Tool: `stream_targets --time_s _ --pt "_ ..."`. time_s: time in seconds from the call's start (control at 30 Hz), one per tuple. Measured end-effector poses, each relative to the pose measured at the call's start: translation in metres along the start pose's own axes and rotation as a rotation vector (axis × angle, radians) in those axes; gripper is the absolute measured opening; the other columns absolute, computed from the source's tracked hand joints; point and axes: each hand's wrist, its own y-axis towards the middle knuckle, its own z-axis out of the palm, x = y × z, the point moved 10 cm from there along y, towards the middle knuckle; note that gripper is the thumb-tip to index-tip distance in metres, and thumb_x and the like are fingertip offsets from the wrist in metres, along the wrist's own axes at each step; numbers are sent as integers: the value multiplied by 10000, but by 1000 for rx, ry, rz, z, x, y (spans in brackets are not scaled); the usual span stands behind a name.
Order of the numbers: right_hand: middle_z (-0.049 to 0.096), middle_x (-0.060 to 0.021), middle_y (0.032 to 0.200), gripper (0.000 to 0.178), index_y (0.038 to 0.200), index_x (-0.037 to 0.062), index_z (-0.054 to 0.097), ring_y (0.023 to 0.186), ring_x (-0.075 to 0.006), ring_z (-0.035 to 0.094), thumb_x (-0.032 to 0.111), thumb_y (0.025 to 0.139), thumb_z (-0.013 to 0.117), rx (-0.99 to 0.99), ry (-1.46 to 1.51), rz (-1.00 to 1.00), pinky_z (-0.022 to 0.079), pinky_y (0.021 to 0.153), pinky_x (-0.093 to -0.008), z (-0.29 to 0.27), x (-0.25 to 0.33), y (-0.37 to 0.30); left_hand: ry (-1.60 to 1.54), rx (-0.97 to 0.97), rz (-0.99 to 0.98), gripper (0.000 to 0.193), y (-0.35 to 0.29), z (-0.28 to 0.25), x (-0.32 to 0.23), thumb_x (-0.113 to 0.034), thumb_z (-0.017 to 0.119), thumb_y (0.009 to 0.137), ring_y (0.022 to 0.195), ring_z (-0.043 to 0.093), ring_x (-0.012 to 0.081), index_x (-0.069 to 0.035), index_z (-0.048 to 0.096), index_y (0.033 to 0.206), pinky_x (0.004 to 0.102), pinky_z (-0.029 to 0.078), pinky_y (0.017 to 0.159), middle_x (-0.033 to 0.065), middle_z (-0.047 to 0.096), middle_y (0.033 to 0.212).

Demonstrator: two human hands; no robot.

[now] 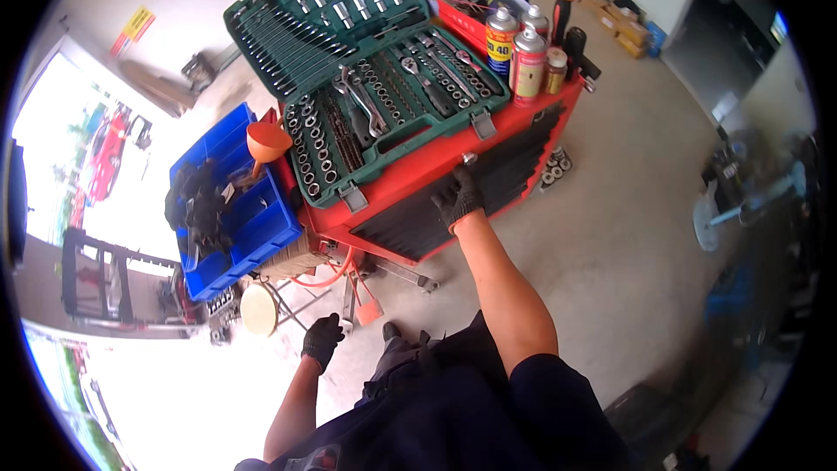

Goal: The person removes the cylinder head gasket and associated engine housing components, walks to a tool chest to select a wrench and fasteners, and uses a hammer, screwdriver, and socket wrench to dismantle internal components on an engine block.

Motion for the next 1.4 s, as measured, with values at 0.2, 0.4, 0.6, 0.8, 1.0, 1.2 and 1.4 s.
stream_targets --time_s 0.2,0.4,0.6,0.8,1.0,1.2,1.4 --pt "672 -63 1058 296 1124 146 626 909 -242 654 224 856 724 75 -58 262 567 795 -457 -65 7 -65 -340 -112 -221 399 -36 -8 -127 -381 520 980 950 652 298 -46 626 1170 407 514 824 158 685 1001" --pt "687 -86 1052 308 1097 68 650 906 -230 674 327 931 629 279 -334 422 561 819 -391 -148 56 -155 -93 -184 -53 309 -25 -37 -274 -288 539 975 985 636 387 -94 618 1202 461 514 817 193 659 1046" --pt "661 -96 1100 266 1156 57 630 1004 -199 638 199 932 606 572 -1065 5 525 892 -333 -187 110 -220 -194 -195 209 253 17 -25 -372 -242 534 972 960 639 389 -107 619 1168 471 522 794 184 660 1022" --pt "623 -112 1217 362 1273 41 577 1093 -225 625 207 951 584 376 -1080 222 539 878 -317 -231 141 -238 163 83 447 394 58 31 -451 -229 550 949 1017 649 356 -149 541 1335 457 547 836 173 597 1221" --pt "688 -78 857 293 1065 31 658 819 -189 665 289 928 630 -45 -1437 460 547 723 -314 -236 247 -277 233 185 466 442 44 57 -468 -197 639 891 1187 583 318 -129 573 1323 414 537 910 138 416 1467" --pt "599 -156 1242 477 1360 170 510 1092 -342 607 309 913 599 543 -2005 -1135 501 922 -465 -41 190 -255 222 -6 600 260 9 46 -439 -272 609 913 949 642 332 -90 664 1091 434 548 783 143 580 1145" --pt "557 -192 1277 431 1284 114 523 1055 -387 619 206 871 608 408 -2348 -1006 508 915 -488 -45 141 -161 -237 -479 104 245 -82 -10 -294 -173 673 848 829 615 390 -48 626 1054 450 522 714 176 611 911"
